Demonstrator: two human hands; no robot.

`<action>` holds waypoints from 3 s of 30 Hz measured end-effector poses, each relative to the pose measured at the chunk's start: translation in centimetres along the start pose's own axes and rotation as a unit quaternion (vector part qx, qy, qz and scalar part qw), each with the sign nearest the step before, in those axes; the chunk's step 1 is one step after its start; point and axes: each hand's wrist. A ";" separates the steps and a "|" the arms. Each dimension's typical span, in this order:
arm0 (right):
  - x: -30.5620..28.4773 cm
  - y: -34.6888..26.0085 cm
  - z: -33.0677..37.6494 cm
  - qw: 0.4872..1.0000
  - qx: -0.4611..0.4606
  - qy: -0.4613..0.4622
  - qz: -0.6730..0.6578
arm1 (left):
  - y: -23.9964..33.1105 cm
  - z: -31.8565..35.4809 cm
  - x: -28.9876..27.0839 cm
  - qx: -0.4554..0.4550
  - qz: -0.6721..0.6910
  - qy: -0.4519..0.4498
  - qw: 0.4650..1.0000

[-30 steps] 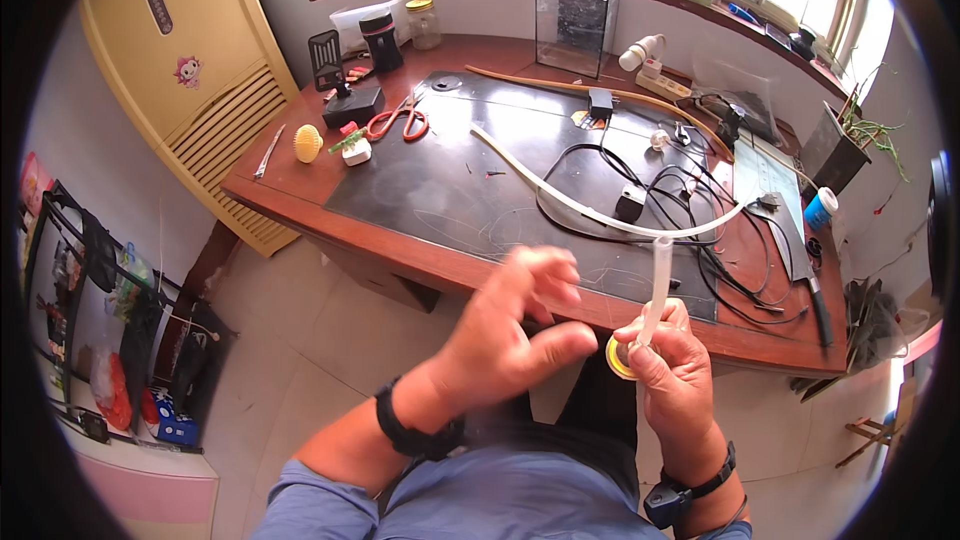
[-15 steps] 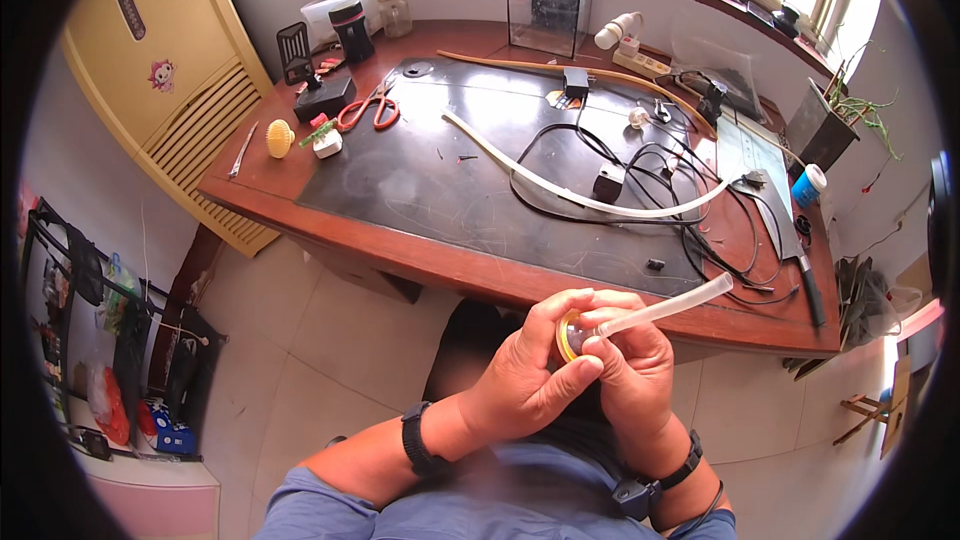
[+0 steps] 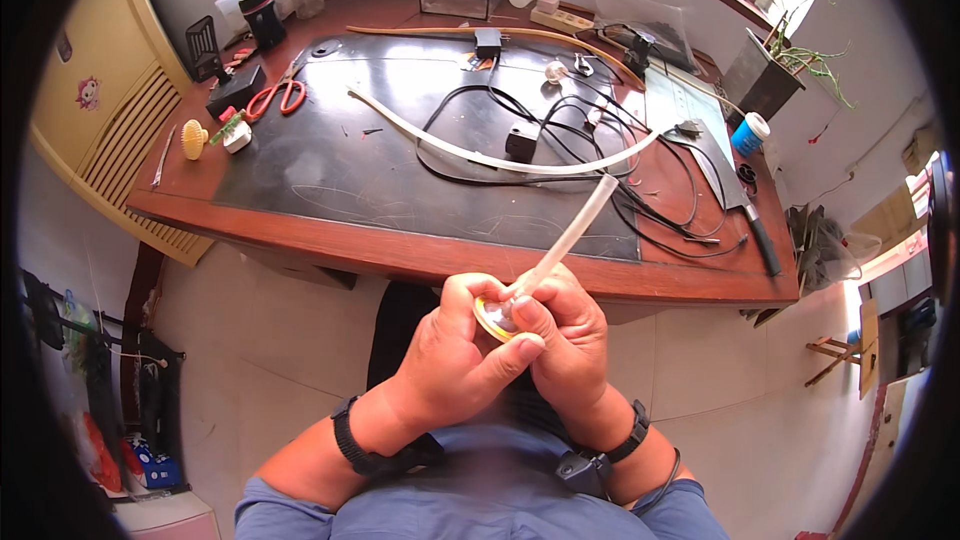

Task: The person handles a black power cable and a white plastic tube at a cluttered workbench. They walk to a balcony to retrieve a white cable, return to the table, and use scissors to cut the white tube while manipulating the cable ends.

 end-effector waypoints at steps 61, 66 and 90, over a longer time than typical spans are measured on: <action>-1.7 -3.9 -0.6 0.907 -0.118 -0.299 0.272 | -1.1 -1.5 -4.8 0.217 -0.037 -0.107 0.970; -1.7 -4.0 -0.5 0.907 -0.145 -0.301 0.256 | -1.5 -0.5 -4.3 0.153 0.045 -0.105 0.981; -0.3 -4.4 -0.3 0.886 -0.323 -0.181 0.279 | 0.6 -1.3 -2.8 0.251 0.058 -0.006 0.966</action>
Point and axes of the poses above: each hand's wrist, its own z-axis away from the middle knuckle, its own x-axis out of the palm, y = z × x, and after that the axes turned 15 degrees about y, right-handed
